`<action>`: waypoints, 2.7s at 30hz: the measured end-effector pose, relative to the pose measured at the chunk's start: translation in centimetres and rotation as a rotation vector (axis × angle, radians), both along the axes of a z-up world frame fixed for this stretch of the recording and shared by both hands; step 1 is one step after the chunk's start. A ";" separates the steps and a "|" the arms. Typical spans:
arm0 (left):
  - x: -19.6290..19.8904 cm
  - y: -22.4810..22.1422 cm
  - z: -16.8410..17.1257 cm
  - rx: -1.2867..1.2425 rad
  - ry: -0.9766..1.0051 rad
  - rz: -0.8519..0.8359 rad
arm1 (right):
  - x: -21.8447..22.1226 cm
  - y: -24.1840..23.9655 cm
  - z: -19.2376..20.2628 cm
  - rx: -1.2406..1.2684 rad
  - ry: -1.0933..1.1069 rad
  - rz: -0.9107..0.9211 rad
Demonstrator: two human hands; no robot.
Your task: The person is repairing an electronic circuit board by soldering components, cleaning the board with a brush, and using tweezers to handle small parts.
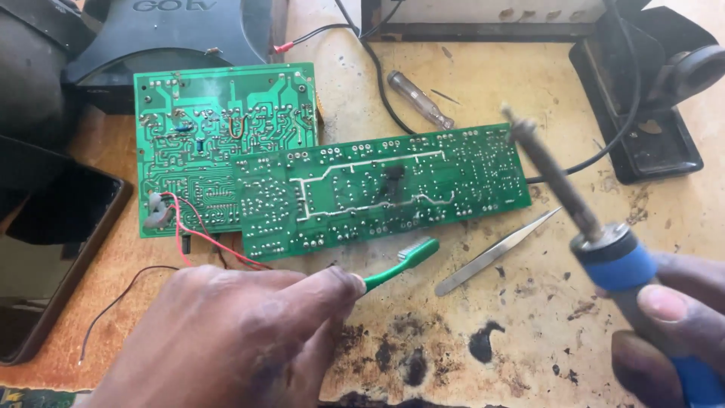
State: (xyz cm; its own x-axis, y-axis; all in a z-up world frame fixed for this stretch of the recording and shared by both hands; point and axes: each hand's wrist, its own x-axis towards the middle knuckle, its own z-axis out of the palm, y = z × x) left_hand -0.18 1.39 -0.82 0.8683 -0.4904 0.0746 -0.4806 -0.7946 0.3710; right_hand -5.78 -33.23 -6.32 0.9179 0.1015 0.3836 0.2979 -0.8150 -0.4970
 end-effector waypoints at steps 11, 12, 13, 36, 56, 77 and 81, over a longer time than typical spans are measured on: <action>-1.8 1.9 -3.6 -0.113 0.033 0.053 | 9.6 2.1 3.4 -0.160 -0.165 0.461; -1.7 1.7 -3.6 -0.133 0.016 0.042 | 11.1 2.6 2.6 -0.114 -0.233 0.520; -1.6 1.5 -3.6 -0.152 -0.004 0.030 | 12.6 3.1 1.9 -0.067 -0.304 0.579; 1.1 -1.6 -5.6 -0.032 -0.301 0.082 | 15.9 1.6 2.2 0.884 0.456 1.145; 0.6 -13.0 -6.4 -0.187 -0.404 -0.057 | 14.6 0.5 1.2 1.015 0.589 1.053; -2.4 -5.2 0.0 -0.448 -0.248 0.130 | 15.1 1.1 1.7 0.870 0.320 1.027; -3.1 -5.4 1.1 -0.496 -0.229 0.238 | 15.0 1.8 1.8 0.879 0.320 0.998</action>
